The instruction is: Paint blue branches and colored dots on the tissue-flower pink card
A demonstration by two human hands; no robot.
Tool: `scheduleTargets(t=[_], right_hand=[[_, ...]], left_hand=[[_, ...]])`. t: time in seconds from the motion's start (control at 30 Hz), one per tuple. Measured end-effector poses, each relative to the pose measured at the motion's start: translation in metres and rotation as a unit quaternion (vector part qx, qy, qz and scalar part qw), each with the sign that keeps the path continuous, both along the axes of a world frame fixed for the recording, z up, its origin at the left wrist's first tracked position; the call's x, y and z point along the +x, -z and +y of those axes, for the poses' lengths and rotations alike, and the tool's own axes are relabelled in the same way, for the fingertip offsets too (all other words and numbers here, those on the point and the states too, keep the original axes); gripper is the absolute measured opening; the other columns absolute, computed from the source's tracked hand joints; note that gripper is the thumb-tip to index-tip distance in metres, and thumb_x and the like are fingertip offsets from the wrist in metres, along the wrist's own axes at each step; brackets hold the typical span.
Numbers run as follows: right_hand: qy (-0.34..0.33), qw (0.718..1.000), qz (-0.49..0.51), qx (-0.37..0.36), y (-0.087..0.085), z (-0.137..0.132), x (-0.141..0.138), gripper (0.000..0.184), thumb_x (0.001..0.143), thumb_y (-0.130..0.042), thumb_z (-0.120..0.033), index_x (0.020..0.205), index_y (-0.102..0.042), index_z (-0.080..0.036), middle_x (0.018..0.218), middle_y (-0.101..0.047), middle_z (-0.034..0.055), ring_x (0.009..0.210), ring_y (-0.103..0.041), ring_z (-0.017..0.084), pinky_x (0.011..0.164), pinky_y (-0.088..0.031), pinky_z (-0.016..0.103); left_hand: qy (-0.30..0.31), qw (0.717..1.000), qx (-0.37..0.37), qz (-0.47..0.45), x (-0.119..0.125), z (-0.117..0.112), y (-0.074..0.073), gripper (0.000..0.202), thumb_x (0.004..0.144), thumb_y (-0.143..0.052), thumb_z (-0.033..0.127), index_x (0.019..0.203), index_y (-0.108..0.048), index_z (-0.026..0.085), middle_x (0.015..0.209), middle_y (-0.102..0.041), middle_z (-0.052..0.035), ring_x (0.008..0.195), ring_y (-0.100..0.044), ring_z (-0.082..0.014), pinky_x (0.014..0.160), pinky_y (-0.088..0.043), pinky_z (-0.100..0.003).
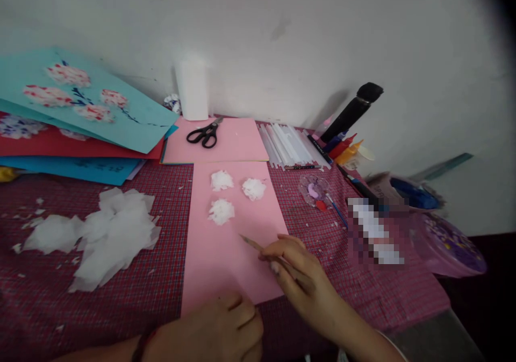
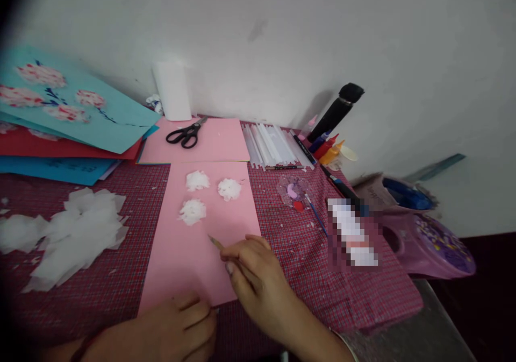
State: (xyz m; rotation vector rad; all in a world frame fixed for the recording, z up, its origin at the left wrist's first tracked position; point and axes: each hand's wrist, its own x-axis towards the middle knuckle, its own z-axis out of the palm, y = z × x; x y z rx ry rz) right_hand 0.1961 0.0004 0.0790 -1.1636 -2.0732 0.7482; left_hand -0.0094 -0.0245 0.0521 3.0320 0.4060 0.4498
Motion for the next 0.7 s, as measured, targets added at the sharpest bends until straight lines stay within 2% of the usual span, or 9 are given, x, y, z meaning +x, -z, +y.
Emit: scheduleTargets(t=[0.17,0.23,0.33,0.43,0.53,0.6,0.7], right_hand=[[0.023,0.995,-0.067,0.074,0.005,0.01,0.012,0.024,0.092,-0.049,-0.01,0.108,-0.059,-0.025,0.093,-0.072,0.0021,0.089,-0.068,0.018,0.101,-0.042,0.047],[0.053,0.986,-0.11,0.115,0.01,0.015,0.029,0.027,0.092,-0.048,-0.009,0.11,-0.06,-0.025,0.098,-0.073,0.0037,0.092,-0.068,0.02,0.102,-0.042,0.048],[0.105,0.965,-0.188,0.151,0.02,0.025,0.06,0.031,0.091,-0.046,-0.008,0.111,-0.065,-0.023,0.105,-0.071,0.0083,0.1,-0.066,0.024,0.096,-0.047,0.048],[0.112,0.942,-0.281,0.147,0.034,0.034,0.083,0.041,0.089,-0.045,-0.005,0.117,-0.067,-0.024,0.121,-0.068,0.0113,0.111,-0.063,0.028,0.099,-0.045,0.052],[0.092,0.925,-0.346,0.125,0.044,0.038,0.09,0.049,0.087,-0.044,-0.002,0.124,-0.066,-0.027,0.131,-0.065,0.0099,0.115,-0.062,0.029,0.103,-0.04,0.057],[0.09,0.923,-0.356,0.114,0.043,0.038,0.088,0.053,0.086,-0.042,0.0,0.125,-0.066,-0.027,0.132,-0.065,0.0096,0.116,-0.061,0.028,0.104,-0.039,0.057],[0.091,0.926,-0.354,0.091,0.033,0.036,0.078,0.055,0.085,-0.04,0.002,0.125,-0.066,-0.025,0.132,-0.065,0.0096,0.119,-0.06,0.027,0.107,-0.037,0.055]], left_hand=[[-0.003,1.0,-0.008,-0.017,-0.001,0.001,0.004,0.012,0.084,-0.072,0.027,0.082,-0.063,0.02,0.081,-0.066,0.0033,0.075,-0.056,-0.0135,0.065,-0.041,-0.03],[-0.008,1.0,-0.008,-0.023,-0.001,0.001,0.003,0.012,0.084,-0.072,0.027,0.082,-0.063,0.02,0.081,-0.066,0.003,0.075,-0.056,-0.0132,0.067,-0.041,-0.03],[-0.014,0.999,-0.009,-0.032,0.0,0.001,0.001,0.015,0.086,-0.071,0.028,0.079,-0.061,0.02,0.078,-0.065,0.0042,0.074,-0.054,-0.0125,0.066,-0.041,-0.03],[-0.016,0.999,-0.008,-0.038,0.001,0.003,0.0,0.016,0.088,-0.069,0.027,0.078,-0.059,0.02,0.077,-0.063,0.0051,0.072,-0.053,-0.0121,0.063,-0.04,-0.03],[-0.005,0.999,-0.01,-0.036,0.002,0.005,0.004,0.018,0.088,-0.07,0.028,0.078,-0.058,0.019,0.077,-0.061,0.005,0.072,-0.052,-0.0121,0.062,-0.04,-0.029],[-0.002,0.999,-0.009,-0.041,0.002,0.005,0.007,0.019,0.088,-0.07,0.029,0.078,-0.058,0.019,0.076,-0.06,0.005,0.072,-0.052,-0.0123,0.062,-0.039,-0.029],[-0.018,0.999,-0.001,-0.043,0.003,0.003,0.011,0.017,0.088,-0.069,0.028,0.079,-0.058,0.019,0.078,-0.061,0.0045,0.072,-0.052,-0.0131,0.064,-0.039,-0.03]])
